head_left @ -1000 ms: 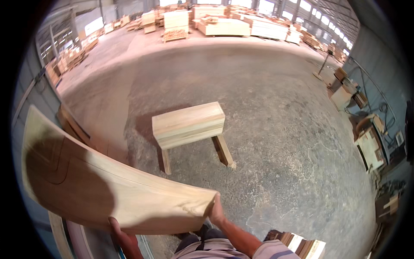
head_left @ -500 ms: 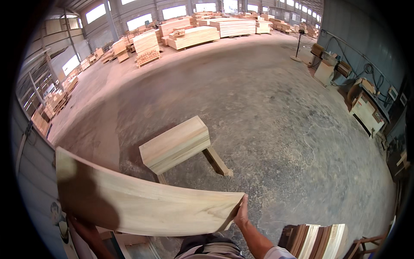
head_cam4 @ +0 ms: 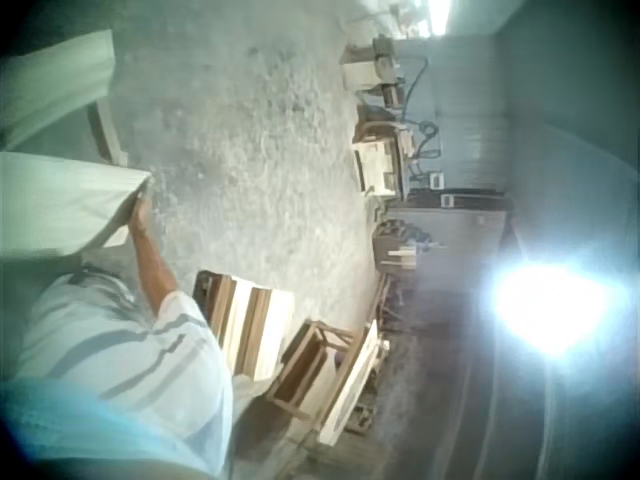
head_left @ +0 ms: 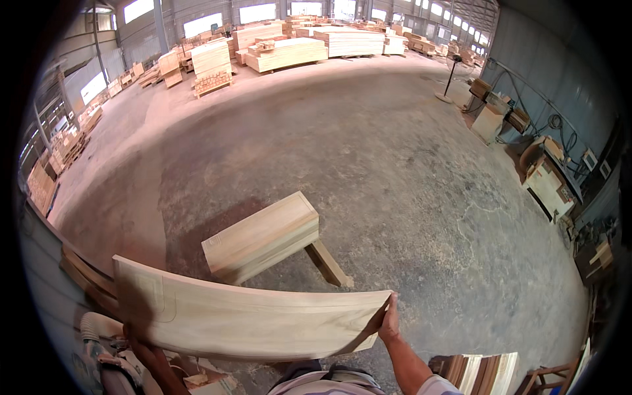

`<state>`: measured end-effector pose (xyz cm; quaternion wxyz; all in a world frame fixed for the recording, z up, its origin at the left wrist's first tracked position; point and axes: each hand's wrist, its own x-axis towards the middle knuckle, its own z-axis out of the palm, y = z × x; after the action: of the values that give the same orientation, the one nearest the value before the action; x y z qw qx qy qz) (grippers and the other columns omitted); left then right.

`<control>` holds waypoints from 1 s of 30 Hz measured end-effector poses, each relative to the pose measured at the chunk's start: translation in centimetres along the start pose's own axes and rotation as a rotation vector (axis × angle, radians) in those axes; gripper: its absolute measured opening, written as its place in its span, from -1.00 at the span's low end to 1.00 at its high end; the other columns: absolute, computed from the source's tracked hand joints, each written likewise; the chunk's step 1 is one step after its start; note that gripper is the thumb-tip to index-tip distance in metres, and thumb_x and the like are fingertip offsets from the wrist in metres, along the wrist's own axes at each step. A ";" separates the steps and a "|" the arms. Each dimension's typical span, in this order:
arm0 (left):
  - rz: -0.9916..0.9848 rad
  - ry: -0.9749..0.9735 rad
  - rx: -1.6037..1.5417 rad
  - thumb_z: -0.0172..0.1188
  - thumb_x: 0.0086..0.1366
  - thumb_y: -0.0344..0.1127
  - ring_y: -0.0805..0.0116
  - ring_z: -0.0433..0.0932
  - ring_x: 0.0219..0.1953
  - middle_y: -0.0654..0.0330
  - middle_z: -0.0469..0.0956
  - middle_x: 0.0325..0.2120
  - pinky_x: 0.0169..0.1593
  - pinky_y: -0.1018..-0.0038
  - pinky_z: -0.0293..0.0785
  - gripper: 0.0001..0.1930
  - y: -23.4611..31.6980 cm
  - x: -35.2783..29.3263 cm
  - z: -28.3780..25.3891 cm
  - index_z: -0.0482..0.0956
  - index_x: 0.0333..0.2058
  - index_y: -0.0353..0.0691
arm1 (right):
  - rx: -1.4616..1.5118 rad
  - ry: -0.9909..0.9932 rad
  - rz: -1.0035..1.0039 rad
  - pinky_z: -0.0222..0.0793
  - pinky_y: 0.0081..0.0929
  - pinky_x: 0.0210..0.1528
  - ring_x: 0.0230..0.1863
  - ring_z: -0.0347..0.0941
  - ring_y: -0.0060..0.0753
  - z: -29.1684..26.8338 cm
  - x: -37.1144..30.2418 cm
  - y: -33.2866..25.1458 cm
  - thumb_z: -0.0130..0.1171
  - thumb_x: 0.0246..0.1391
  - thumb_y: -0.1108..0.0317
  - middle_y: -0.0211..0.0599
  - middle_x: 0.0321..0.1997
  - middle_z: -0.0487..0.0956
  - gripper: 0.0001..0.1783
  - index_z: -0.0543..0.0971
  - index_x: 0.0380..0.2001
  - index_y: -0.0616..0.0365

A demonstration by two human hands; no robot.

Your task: The person repeatedly sands a rectangular wooden panel with carved details on a belt sander. They flip the panel to sand both sides and edges, then place it on a small wooden stand. The person repeats this process with additional panels, stacking them on the stand as they finish.

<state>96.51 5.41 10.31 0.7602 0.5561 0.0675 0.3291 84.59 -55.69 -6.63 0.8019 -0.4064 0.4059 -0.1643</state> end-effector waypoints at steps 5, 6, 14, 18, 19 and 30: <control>-0.185 -0.014 0.061 0.09 0.26 -0.16 0.30 0.32 0.02 0.14 0.39 -0.07 0.12 0.37 0.22 -0.61 -0.3 3.6 4.1 0.36 -0.03 -0.25 | -0.080 0.088 -0.041 0.23 -0.47 0.09 0.05 0.35 -0.34 7.0 0.7 -4.3 -0.11 0.08 -0.28 -0.16 0.05 0.42 -0.20 0.39 0.03 0.29; -0.228 0.008 0.038 0.11 0.25 -0.14 0.38 0.36 -0.09 0.20 0.42 -0.19 0.03 0.42 0.26 -0.68 -0.1 4.0 5.6 0.39 -0.14 -0.23 | -0.183 0.133 -0.054 0.24 -0.47 0.08 0.04 0.35 -0.33 7.6 1.1 -4.8 -0.09 0.08 -0.28 -0.14 0.03 0.43 -0.19 0.38 0.03 0.32; -0.292 -0.218 0.321 0.14 0.25 -0.18 0.60 0.31 -0.39 0.36 0.40 -0.49 -0.24 0.64 0.26 -0.79 -4.5 8.4 7.0 0.39 -0.34 -0.19 | -0.444 0.209 -0.127 0.26 -0.36 -0.02 -0.07 0.38 -0.27 10.4 8.4 -6.1 0.00 0.04 -0.22 -0.04 -0.08 0.49 -0.22 0.45 -0.08 0.43; -0.343 -0.298 0.619 0.08 0.27 -0.19 0.65 0.29 -0.39 0.40 0.40 -0.49 -0.26 0.70 0.23 -0.77 -4.1 9.8 10.8 0.44 -0.28 -0.26 | -0.522 0.202 -0.054 0.28 -0.40 -0.20 -0.26 0.35 -0.41 15.9 13.2 -8.6 0.07 0.01 -0.17 -0.19 -0.34 0.50 -0.32 0.52 -0.29 0.41; -0.321 -0.306 0.626 0.08 0.27 -0.19 0.65 0.29 -0.39 0.41 0.39 -0.49 -0.27 0.70 0.22 -0.76 -4.5 10.2 11.6 0.44 -0.28 -0.27 | -0.540 0.160 -0.085 0.28 -0.43 -0.22 -0.28 0.33 -0.44 16.7 15.3 -8.7 0.07 0.01 -0.17 -0.23 -0.37 0.48 -0.34 0.52 -0.32 0.38; -0.439 -0.234 0.640 0.01 0.29 -0.07 0.46 0.43 -0.25 0.27 0.49 -0.30 -0.13 0.54 0.35 -0.66 -9.5 11.5 16.3 0.45 -0.18 -0.25 | -0.590 -0.018 -0.250 0.27 -0.52 -0.26 -0.31 0.31 -0.56 24.5 26.7 -12.6 0.11 0.04 -0.10 -0.40 -0.40 0.46 -0.48 0.52 -0.37 0.25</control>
<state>117.13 -2.63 10.93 0.6033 0.7709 0.1967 0.0560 121.12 -66.64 -2.23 0.6265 -0.6696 0.3760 -0.1334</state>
